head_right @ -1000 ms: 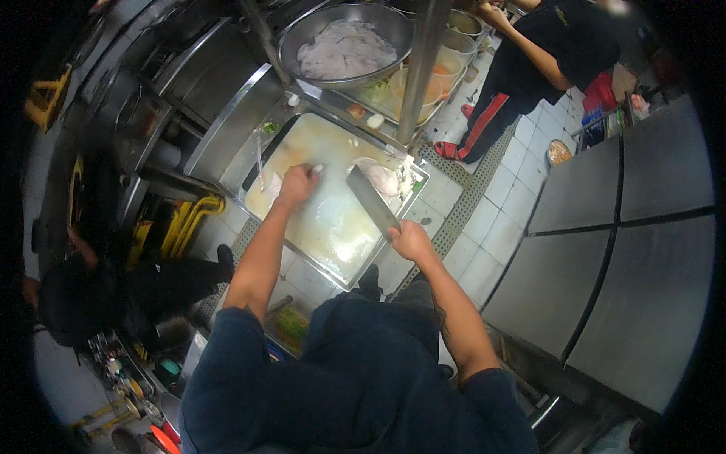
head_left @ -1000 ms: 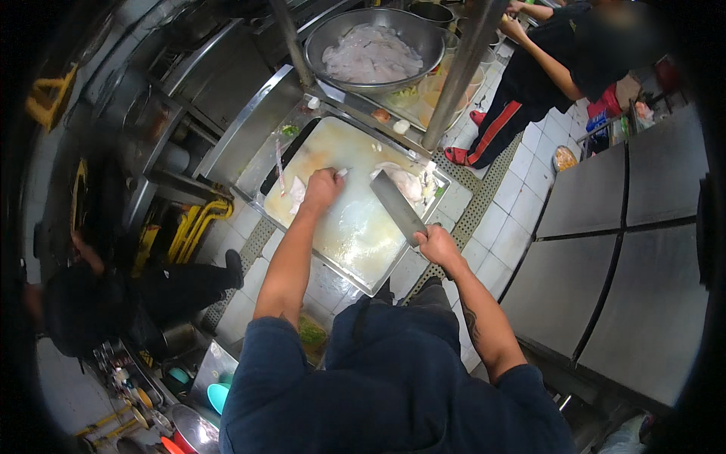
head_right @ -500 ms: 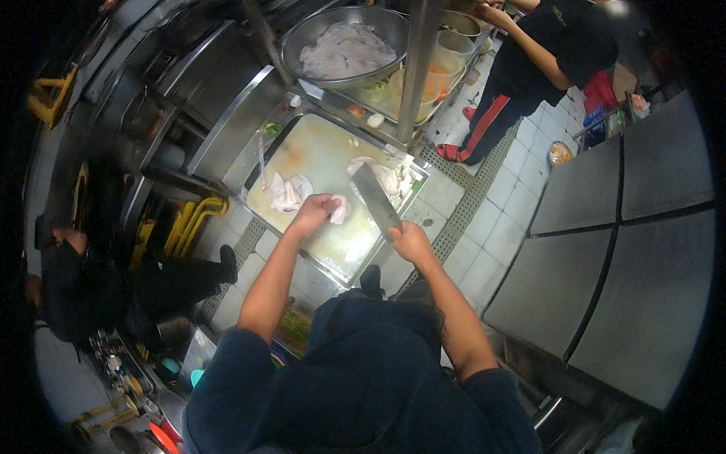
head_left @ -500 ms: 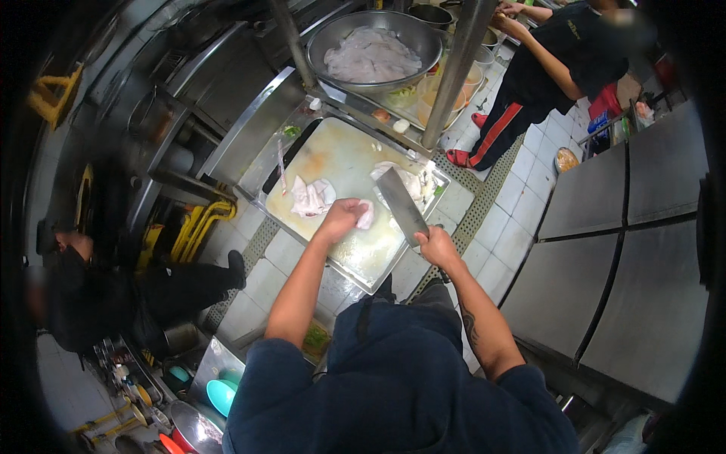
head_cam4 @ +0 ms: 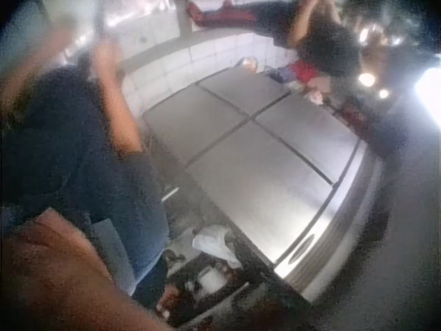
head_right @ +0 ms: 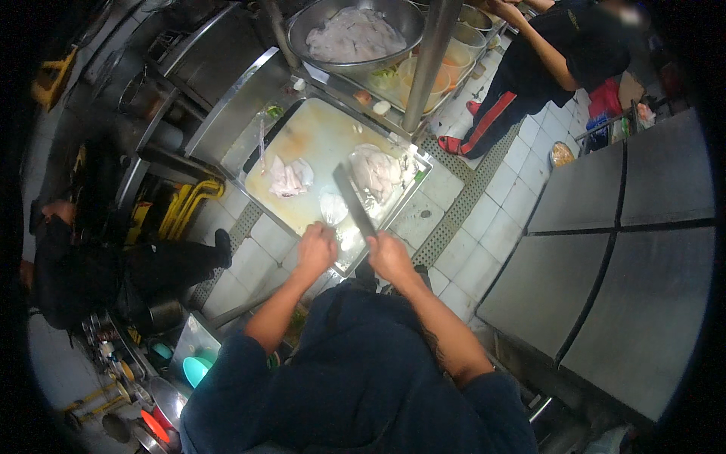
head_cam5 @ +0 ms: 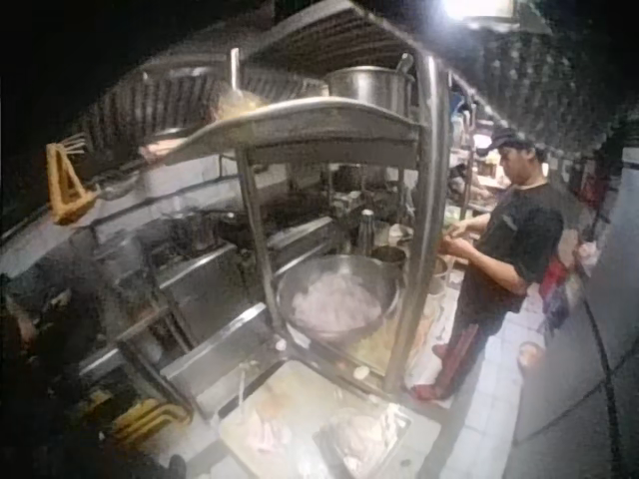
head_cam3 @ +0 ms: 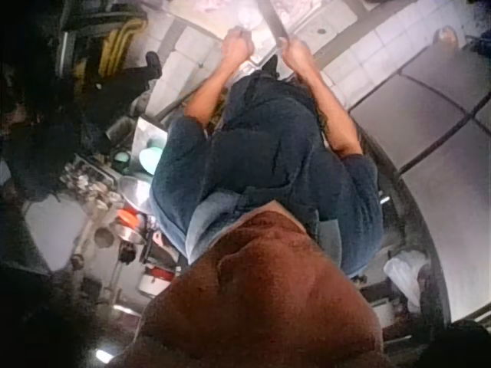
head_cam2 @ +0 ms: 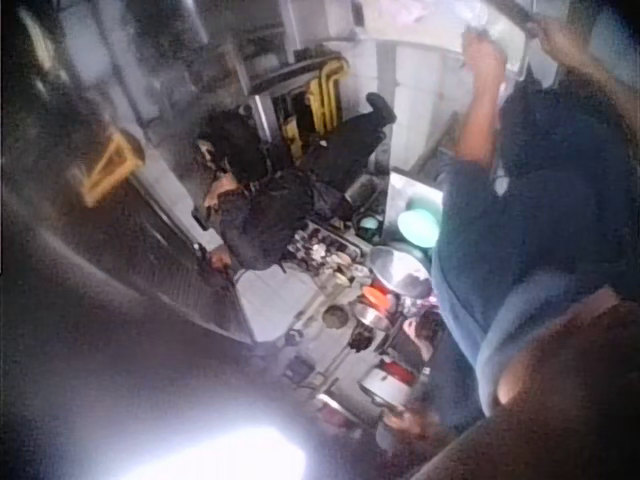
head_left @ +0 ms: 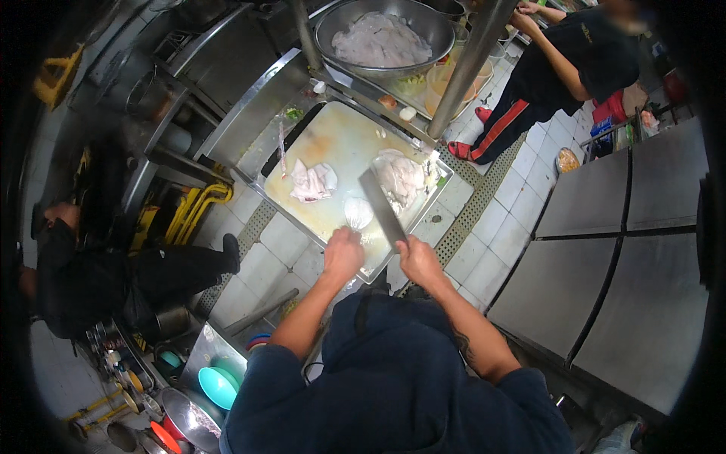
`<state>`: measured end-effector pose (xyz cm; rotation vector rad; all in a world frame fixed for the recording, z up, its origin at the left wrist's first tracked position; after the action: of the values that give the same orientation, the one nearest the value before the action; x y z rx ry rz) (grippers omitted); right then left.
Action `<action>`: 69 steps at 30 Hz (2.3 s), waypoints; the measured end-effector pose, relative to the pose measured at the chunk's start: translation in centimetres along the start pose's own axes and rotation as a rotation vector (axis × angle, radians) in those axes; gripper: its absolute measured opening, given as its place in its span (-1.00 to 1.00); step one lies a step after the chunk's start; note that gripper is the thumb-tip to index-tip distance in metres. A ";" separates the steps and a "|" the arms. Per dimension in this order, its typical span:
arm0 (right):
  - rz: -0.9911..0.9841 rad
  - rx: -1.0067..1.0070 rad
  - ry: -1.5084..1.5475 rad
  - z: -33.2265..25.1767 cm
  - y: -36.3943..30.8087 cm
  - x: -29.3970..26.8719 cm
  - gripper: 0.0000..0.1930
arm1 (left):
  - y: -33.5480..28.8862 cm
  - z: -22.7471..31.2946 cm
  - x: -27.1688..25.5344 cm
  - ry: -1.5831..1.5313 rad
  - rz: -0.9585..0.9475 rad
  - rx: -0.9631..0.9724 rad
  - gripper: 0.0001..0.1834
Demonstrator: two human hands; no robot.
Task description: The person uses a cleaver to cut raw chicken pieces on a cutting board, then transfers the cut pieces into a metal bowl. The person also scrapes the cutting board clean with the cleaver.
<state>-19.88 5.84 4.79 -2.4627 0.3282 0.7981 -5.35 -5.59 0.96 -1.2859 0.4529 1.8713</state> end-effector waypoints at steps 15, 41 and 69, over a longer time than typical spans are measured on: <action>-0.139 -0.257 -0.453 0.3 3.0 -0.4 -0.74 | 1.0 -2.2 -0.9 0.078 0.085 0.153 -0.56; -0.243 -0.156 -0.394 -2.7 4.2 1.4 -0.79 | 4.7 -1.8 -3.8 -0.009 0.202 0.196 -0.76; -0.081 -0.148 -0.416 5.6 6.6 -0.7 -0.74 | 10.0 -7.9 -2.9 0.401 0.048 0.109 -0.73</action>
<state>-25.61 3.49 -1.32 -2.3456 0.0164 1.3062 -7.88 -18.25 -1.12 -1.5900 0.7897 1.5994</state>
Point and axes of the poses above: each hand's wrist, its own y-axis towards the middle knuckle, its own x-axis out of the palm, z = x × y, the point moved 9 cm from there along y, towards the middle knuckle, and after that the axes turned 10 degrees about -z, right-handed, at the moved point
